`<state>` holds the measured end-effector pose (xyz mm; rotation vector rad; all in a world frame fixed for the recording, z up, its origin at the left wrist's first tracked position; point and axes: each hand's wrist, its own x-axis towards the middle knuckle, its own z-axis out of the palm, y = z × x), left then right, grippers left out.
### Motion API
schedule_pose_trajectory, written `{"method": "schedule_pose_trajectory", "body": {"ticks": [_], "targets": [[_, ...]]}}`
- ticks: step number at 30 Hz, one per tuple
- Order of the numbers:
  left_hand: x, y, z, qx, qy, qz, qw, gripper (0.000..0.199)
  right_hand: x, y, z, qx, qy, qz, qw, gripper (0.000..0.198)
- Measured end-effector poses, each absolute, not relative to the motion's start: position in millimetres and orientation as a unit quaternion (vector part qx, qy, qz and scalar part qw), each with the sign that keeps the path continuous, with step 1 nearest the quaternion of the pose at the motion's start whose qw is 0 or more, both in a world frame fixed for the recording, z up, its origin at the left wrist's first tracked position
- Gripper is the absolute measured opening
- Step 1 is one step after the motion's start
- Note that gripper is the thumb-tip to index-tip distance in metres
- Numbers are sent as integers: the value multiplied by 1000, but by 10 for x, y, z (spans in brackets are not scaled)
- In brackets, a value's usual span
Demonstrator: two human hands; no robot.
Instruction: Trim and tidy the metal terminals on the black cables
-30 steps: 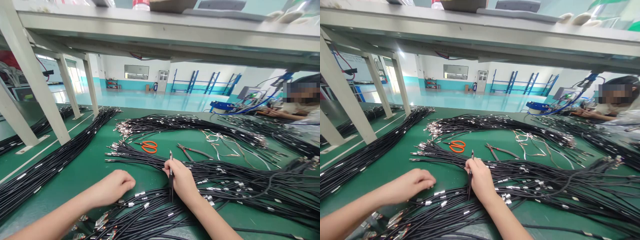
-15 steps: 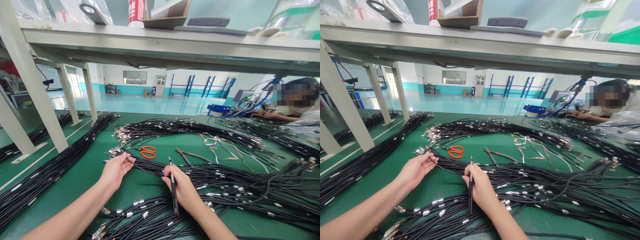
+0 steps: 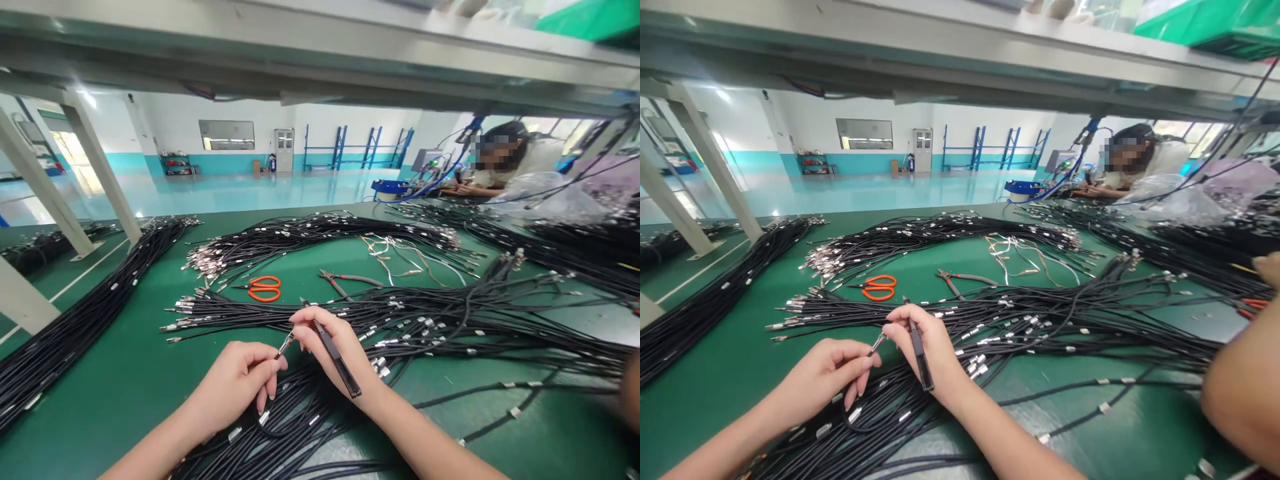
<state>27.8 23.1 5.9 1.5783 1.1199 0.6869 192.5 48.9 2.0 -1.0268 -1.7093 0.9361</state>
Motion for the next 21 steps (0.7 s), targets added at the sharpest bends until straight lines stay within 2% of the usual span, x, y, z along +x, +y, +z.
{"method": "schedule_pose_trajectory", "body": {"ticks": [4, 9, 13, 16, 19, 21], "targets": [[288, 231, 46, 634, 464, 304, 539, 19, 1927, 473, 16, -422, -717, 376, 407, 28], [295, 246, 45, 609, 483, 333, 534, 19, 1925, 462, -6, -420, -721, 375, 404, 29], [288, 241, 36, 607, 492, 329, 530, 31, 1908, 460, -25, -422, -718, 388, 395, 30], [280, 239, 15, 598, 491, 328, 542, 30, 1900, 460, -35, -429, -709, 399, 392, 31], [284, 239, -20, 584, 501, 344, 539, 18, 1897, 466, -46, -442, -706, 389, 394, 32], [291, 237, -44, 586, 501, 361, 524, 23, 1898, 472, -56, -445, -708, 380, 395, 32]]}}
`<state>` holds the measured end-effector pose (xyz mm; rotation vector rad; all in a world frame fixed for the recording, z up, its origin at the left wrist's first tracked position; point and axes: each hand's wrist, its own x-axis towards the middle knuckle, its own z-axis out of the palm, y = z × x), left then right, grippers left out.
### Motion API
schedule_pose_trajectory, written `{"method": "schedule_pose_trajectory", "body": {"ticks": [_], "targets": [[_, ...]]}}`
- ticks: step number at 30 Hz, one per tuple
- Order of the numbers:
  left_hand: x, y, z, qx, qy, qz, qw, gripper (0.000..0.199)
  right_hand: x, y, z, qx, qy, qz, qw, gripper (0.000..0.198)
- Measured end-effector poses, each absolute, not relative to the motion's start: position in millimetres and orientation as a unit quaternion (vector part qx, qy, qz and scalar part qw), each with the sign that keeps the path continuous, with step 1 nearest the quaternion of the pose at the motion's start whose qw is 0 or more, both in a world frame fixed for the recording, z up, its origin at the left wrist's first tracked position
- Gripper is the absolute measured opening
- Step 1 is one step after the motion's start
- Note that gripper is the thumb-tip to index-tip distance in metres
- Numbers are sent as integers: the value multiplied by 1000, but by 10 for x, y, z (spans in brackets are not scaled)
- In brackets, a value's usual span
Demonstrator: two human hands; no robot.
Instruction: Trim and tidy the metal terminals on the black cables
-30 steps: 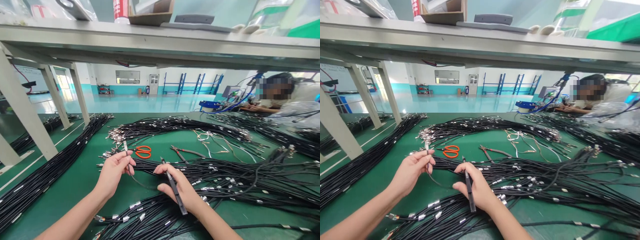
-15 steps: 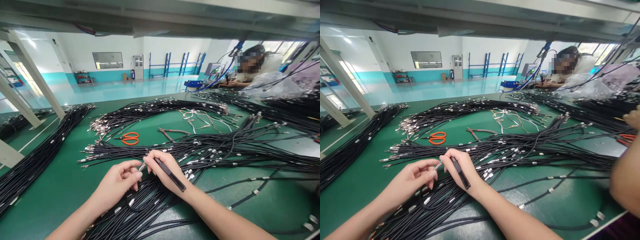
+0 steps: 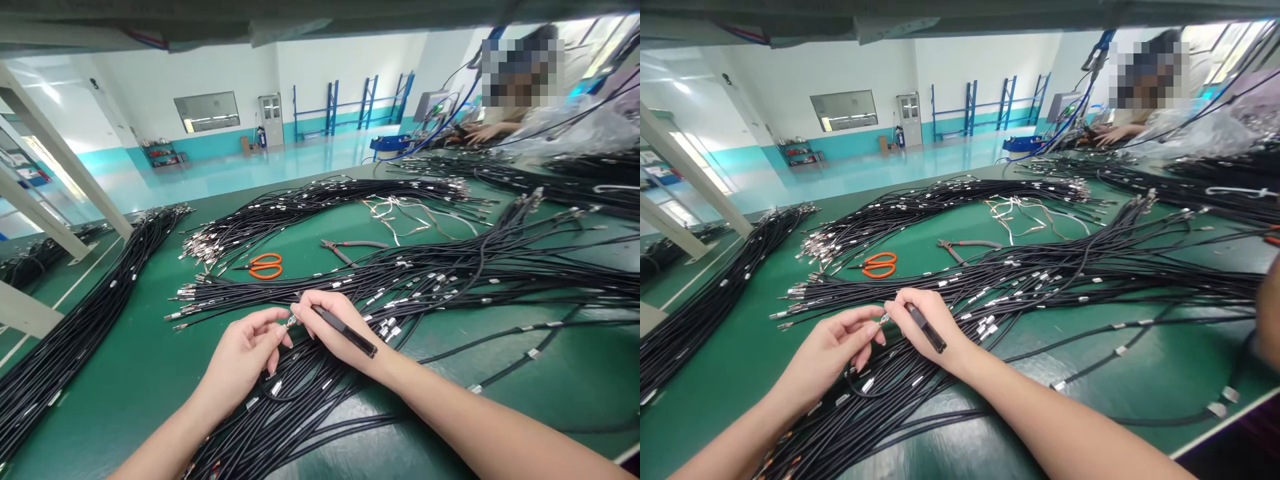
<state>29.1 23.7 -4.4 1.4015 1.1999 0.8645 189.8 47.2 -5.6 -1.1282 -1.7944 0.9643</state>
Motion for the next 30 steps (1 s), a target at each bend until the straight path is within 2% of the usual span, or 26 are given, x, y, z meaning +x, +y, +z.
{"method": "schedule_pose_trajectory", "body": {"ticks": [6, 18, 30], "targets": [[304, 224, -48, 619, 523, 372, 453, 23, 1899, 495, -109, -426, -723, 375, 395, 32], [298, 243, -52, 594, 559, 398, 419, 12, 1875, 486, -124, -418, -729, 376, 391, 29], [277, 265, -77, 554, 562, 402, 465, 11, 1862, 474, -123, -433, -753, 334, 366, 32]]}}
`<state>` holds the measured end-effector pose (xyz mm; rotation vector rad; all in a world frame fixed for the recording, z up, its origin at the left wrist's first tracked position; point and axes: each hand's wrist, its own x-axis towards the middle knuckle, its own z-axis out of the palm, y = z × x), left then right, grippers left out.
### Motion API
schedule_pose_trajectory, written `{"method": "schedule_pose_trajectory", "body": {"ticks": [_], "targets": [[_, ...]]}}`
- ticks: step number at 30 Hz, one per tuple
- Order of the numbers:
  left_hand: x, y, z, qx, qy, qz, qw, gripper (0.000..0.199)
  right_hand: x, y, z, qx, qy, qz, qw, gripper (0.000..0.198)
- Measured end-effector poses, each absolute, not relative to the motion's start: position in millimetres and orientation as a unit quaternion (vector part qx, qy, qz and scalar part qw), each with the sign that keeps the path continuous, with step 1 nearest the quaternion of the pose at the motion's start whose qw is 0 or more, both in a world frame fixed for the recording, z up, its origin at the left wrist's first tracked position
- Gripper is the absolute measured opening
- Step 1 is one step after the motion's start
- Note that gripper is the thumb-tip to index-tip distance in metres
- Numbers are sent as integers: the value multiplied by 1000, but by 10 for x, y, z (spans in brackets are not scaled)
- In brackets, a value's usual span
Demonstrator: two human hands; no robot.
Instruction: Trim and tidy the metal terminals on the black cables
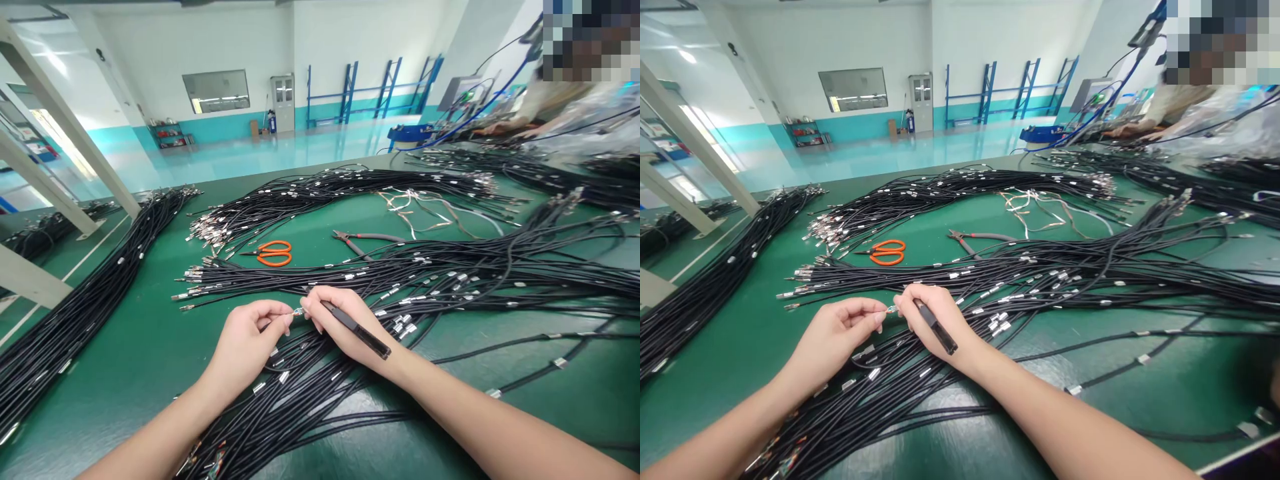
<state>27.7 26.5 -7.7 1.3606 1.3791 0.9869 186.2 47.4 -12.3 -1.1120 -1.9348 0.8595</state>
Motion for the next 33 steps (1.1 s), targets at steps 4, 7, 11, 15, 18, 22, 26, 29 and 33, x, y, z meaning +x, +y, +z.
{"method": "schedule_pose_trajectory", "body": {"ticks": [4, 7, 11, 15, 18, 22, 26, 29, 33], "targets": [[242, 305, -140, 536, 553, 414, 486, 11, 1823, 492, -191, -448, -774, 278, 351, 27], [213, 347, -179, 537, 558, 408, 484, 7, 1807, 515, -280, -440, -805, 231, 324, 26], [170, 411, -229, 643, 560, 363, 376, 11, 1854, 529, -300, -430, -821, 230, 297, 15], [136, 461, -320, 721, 544, 326, 281, 19, 1942, 569, -226, -458, -767, 321, 315, 26], [126, 478, -374, 731, 537, 320, 273, 20, 1966, 611, -212, -453, -726, 403, 324, 15], [131, 494, -357, 743, 547, 278, 266, 21, 1947, 629, -236, -452, -700, 464, 303, 3], [140, 524, -304, 768, 550, 222, 244, 24, 1931, 625, -249, -453, -712, 475, 248, 7], [138, 545, -302, 774, 544, 214, 241, 23, 1929, 628, -250, -454, -735, 457, 212, 8], [129, 558, -322, 776, 537, 218, 249, 23, 1926, 635, -245, -447, -759, 431, 197, 9]]}}
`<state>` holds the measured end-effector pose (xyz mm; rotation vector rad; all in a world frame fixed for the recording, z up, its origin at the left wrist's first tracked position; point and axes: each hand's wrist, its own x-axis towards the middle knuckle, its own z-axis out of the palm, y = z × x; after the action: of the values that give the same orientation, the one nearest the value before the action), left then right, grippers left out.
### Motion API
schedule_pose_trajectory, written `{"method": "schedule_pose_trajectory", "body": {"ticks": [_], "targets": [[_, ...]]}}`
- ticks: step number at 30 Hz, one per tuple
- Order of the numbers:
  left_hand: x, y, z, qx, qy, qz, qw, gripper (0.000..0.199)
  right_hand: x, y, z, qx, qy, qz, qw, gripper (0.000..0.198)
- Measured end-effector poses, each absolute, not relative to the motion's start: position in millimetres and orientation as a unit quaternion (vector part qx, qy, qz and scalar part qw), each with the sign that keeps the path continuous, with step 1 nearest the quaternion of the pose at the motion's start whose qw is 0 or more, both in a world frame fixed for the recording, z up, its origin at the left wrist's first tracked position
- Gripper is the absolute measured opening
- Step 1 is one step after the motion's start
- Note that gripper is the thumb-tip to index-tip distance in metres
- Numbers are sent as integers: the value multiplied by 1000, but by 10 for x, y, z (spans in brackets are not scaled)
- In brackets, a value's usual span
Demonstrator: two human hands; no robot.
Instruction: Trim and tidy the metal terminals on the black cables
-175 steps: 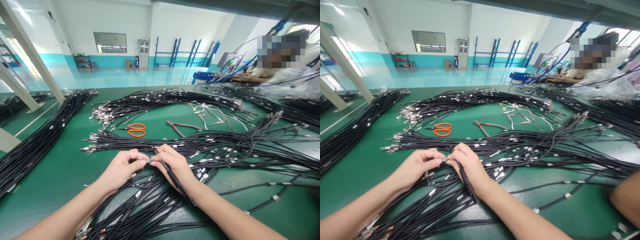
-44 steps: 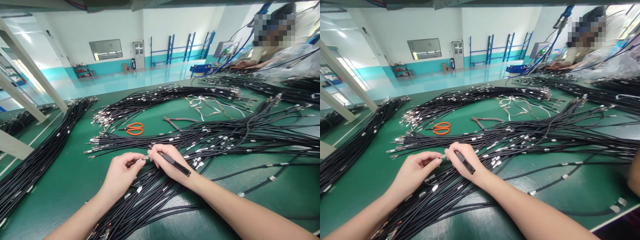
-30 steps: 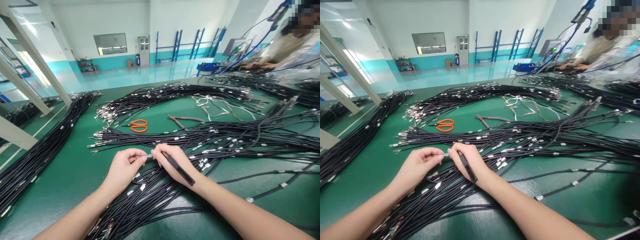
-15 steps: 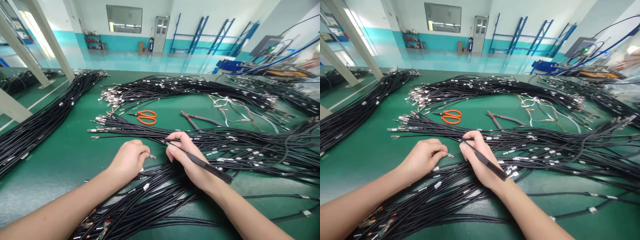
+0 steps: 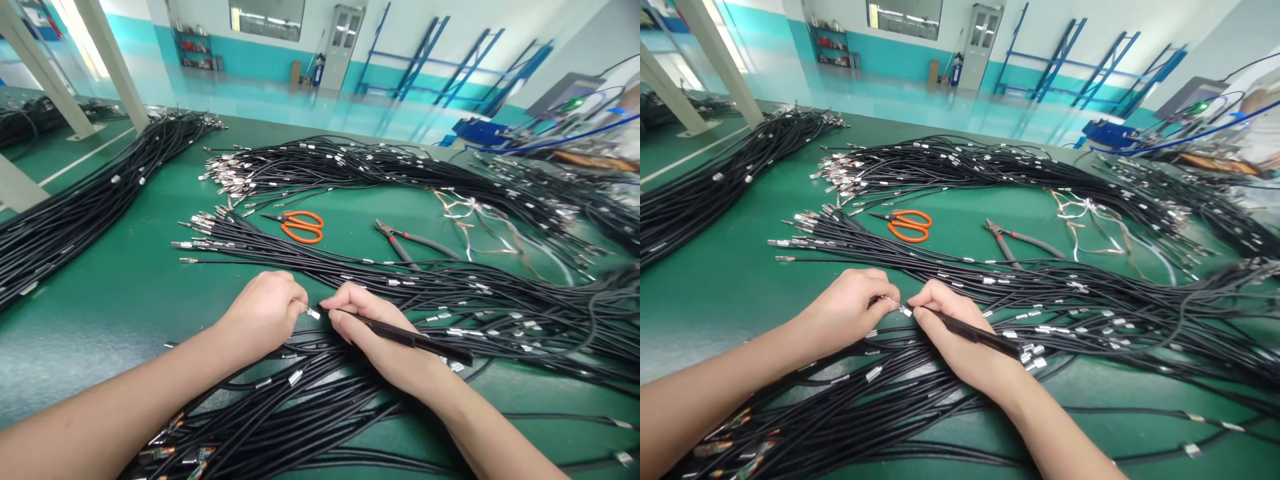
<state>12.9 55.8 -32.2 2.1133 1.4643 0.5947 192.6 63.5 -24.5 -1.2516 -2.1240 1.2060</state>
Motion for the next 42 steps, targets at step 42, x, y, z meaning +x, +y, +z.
{"method": "schedule_pose_trajectory", "body": {"ticks": [42], "targets": [[118, 576, -335, 781, 538, 221, 227, 24, 1930, 620, -229, -392, -842, 338, 151, 14]]}}
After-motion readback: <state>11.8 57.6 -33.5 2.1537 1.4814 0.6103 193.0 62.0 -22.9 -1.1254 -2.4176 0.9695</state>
